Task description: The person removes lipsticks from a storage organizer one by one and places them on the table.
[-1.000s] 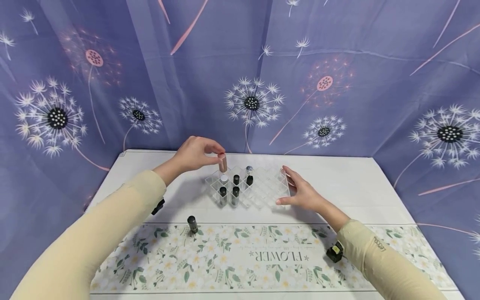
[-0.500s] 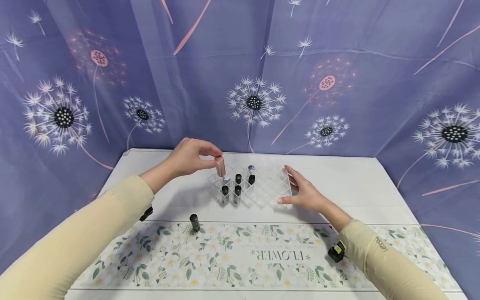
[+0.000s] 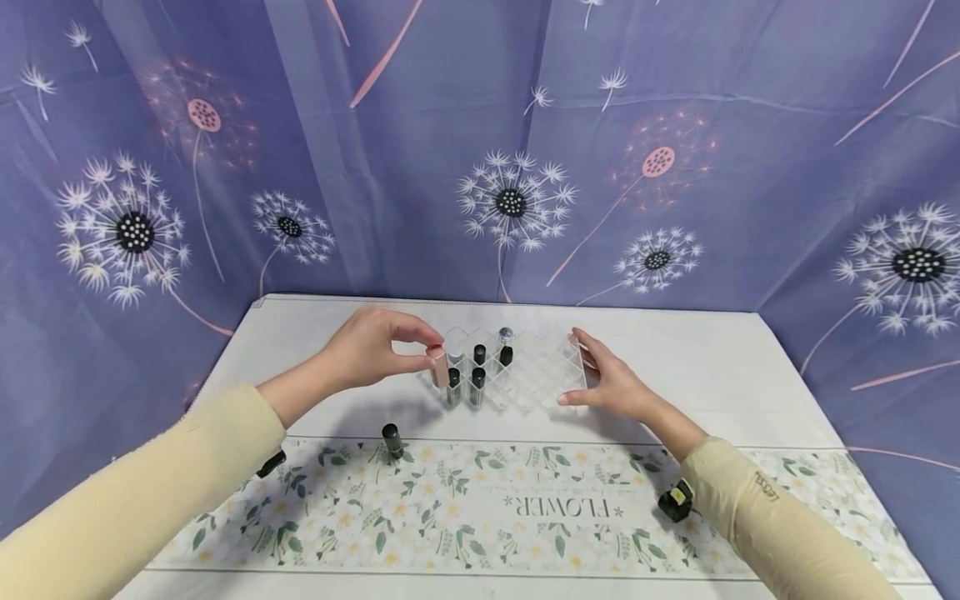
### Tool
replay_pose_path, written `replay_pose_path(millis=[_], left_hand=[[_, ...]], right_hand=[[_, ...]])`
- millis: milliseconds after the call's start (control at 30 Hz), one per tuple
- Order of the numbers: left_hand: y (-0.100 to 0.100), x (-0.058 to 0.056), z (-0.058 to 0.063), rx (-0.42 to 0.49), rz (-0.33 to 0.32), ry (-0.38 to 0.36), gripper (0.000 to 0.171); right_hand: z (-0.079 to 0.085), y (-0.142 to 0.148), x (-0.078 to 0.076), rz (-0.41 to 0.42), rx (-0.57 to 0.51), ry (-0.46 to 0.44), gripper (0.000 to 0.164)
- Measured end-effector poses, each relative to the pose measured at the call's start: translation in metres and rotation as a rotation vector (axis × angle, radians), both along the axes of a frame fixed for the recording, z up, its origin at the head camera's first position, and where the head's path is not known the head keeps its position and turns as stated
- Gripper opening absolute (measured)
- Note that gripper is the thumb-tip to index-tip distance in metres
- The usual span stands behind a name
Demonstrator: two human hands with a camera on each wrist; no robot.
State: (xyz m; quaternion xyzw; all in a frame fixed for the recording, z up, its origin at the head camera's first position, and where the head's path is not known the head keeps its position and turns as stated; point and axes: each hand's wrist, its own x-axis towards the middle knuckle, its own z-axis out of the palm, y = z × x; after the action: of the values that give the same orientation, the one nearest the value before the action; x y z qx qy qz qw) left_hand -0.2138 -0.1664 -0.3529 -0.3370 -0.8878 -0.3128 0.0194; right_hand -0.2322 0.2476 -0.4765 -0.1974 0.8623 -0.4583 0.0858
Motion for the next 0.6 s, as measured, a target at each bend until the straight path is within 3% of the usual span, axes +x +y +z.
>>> replay_pose_path(millis=[300, 600], left_hand=[[-0.002, 0.021, -0.018, 0.014, -0.011, -0.066, 0.019], [-0.005, 0.038, -0.038, -0.042, -0.034, -0.028, 0.021]], right_hand=[[0.000, 0.001, -0.001, -0.009, 0.007, -0.004, 0.121], [0.001, -0.001, -0.001, -0.007, -0.019, -0.030, 0.122]])
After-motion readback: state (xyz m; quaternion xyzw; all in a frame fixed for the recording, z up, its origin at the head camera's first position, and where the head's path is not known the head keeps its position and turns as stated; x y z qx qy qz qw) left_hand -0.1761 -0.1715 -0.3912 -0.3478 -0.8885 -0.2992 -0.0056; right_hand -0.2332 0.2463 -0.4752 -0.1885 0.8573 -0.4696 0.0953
